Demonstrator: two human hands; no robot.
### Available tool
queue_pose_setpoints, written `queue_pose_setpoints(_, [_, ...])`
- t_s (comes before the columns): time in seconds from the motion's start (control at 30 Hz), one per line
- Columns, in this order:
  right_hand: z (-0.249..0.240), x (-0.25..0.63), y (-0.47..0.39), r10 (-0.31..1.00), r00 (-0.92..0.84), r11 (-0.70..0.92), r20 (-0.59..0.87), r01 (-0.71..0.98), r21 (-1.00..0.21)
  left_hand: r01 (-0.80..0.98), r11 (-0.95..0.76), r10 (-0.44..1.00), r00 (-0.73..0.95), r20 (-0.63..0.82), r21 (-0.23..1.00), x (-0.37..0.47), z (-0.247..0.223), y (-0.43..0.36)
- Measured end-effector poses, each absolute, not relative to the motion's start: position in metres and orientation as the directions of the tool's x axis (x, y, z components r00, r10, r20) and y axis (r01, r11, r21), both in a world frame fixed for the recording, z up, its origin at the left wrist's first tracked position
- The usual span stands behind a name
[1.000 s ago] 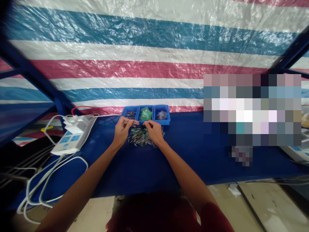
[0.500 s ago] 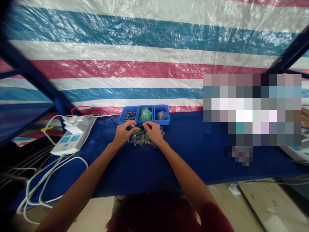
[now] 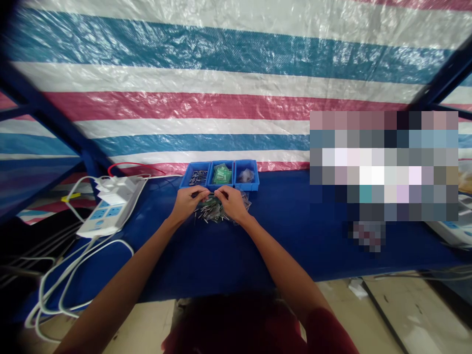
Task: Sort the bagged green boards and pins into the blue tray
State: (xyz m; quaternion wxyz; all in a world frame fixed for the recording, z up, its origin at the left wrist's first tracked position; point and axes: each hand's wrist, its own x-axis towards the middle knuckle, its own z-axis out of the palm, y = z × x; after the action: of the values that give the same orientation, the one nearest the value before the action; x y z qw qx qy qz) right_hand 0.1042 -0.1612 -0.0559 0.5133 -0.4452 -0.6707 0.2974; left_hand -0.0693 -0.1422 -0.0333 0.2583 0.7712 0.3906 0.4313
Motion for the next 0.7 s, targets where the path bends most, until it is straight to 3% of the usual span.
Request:
queue_pose_setpoints(0.23, [-0.0527,0.1015,-0.1651,0.869,-0.066,0.486,0.49,0.29,-0.824,0.254,-0.469,0.871,0.291,0.395,0.846,-0.0654,-0.0345,-0.1436])
queue_pose_setpoints(0.4, [-0.0553,0.1034,-0.1623,0.866,0.03,0.471,0.499,0.288,-0.834,0.329,-0.525,0.849,0.264,0.458,0.785,-0.064,-0.0354,-0.1457])
queue_pose_setpoints(0.7, [-0.0532,0.1042,-0.1615,0.926,-0.014,0.369,0.376,0.236,-0.899,0.409,-0.591,0.803,0.222,0.552,0.695,-0.0661,-0.0374,-0.1443])
